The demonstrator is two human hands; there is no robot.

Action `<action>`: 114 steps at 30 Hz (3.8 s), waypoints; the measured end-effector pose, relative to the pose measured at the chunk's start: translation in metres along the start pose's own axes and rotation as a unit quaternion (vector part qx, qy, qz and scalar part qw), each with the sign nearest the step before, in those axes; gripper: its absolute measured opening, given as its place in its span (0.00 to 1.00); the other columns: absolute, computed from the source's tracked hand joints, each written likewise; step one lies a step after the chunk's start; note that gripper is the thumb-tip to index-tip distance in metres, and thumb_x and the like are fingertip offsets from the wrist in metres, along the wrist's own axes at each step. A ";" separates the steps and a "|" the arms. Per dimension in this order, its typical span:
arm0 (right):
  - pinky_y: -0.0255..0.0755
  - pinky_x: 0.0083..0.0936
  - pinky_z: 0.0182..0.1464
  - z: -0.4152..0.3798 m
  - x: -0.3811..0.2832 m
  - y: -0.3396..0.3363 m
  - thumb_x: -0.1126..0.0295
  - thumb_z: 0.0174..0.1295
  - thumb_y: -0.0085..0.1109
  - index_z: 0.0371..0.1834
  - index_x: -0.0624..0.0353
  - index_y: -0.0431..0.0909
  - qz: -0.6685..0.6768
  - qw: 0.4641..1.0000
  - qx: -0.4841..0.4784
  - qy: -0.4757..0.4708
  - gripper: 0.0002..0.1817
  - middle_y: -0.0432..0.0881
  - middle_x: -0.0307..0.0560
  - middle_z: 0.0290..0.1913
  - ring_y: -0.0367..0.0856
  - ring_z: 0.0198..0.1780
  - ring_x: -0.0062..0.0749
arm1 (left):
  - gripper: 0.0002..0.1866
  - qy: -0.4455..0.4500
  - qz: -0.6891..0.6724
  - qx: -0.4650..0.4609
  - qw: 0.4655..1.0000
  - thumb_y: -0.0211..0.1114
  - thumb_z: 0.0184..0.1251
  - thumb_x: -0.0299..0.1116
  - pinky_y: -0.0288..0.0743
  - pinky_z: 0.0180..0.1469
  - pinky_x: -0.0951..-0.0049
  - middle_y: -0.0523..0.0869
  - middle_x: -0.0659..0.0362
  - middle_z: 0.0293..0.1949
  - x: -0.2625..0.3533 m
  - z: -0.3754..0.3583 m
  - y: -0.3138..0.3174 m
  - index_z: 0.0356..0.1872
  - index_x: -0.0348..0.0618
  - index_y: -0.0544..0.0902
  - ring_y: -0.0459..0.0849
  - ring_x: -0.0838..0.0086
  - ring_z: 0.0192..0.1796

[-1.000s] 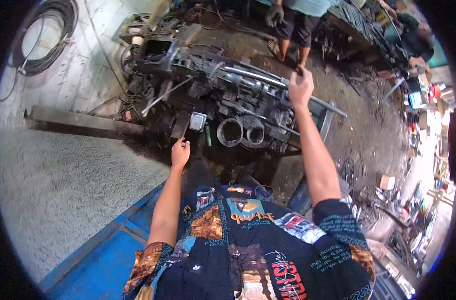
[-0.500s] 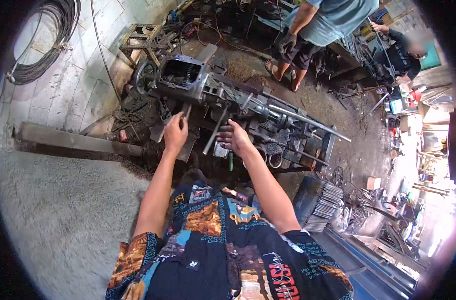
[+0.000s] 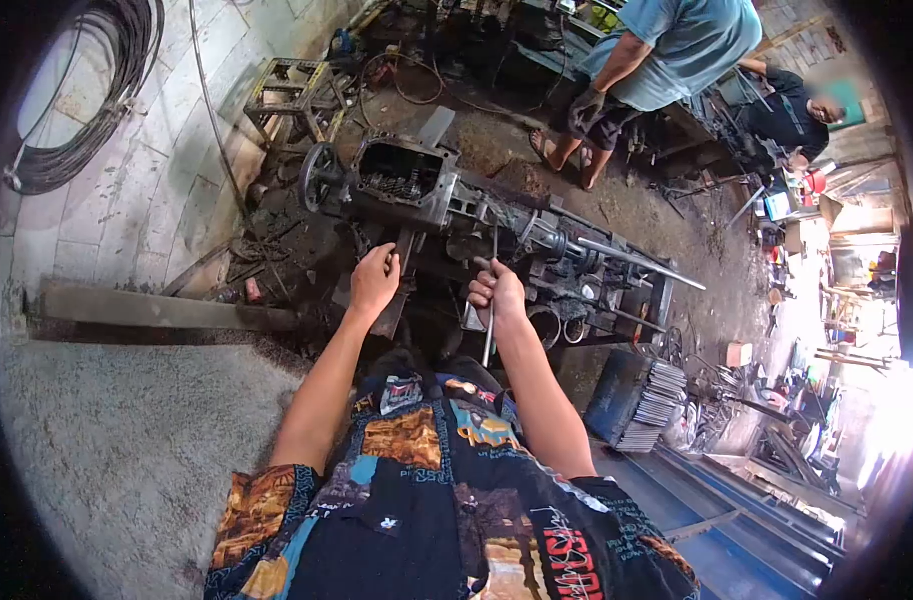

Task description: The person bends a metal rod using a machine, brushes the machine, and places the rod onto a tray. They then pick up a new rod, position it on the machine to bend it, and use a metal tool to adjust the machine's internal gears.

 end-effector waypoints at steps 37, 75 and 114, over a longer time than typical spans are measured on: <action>0.74 0.51 0.52 0.028 0.024 0.115 0.71 0.63 0.47 0.37 0.75 0.79 -0.672 0.660 0.129 -0.309 0.15 0.80 0.78 0.37 0.80 0.48 0.68 | 0.21 0.020 0.217 -0.095 0.971 0.65 0.63 0.38 0.77 0.55 0.55 0.74 0.50 0.52 -0.116 0.063 0.019 0.55 0.41 0.79 0.75 0.54 0.57; 0.81 0.44 0.34 0.098 0.057 0.133 0.70 0.60 0.50 0.45 0.75 0.79 -0.628 0.724 0.260 -0.117 0.18 0.84 0.71 0.40 0.87 0.34 0.57 | 0.38 -0.136 0.216 0.000 0.967 0.62 0.67 0.53 0.70 0.62 0.46 0.72 0.43 0.61 -0.159 0.235 -0.077 0.64 0.29 0.63 0.73 0.49 0.63; 0.80 0.48 0.46 0.060 -0.089 0.212 0.57 0.64 0.53 0.38 0.63 0.84 -0.973 0.163 0.060 -0.152 0.19 0.85 0.62 0.40 0.85 0.43 0.59 | 0.27 -0.162 0.273 -0.023 0.948 0.57 0.69 0.57 0.65 0.62 0.42 0.85 0.48 0.47 -0.159 0.261 -0.080 0.49 0.39 0.79 0.83 0.51 0.51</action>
Point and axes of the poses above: each hand's wrist, its own z-axis towards the middle knuckle, its own y-axis out of the palm, x = y × z, the point moved 7 cm from there along z, towards the middle knuckle
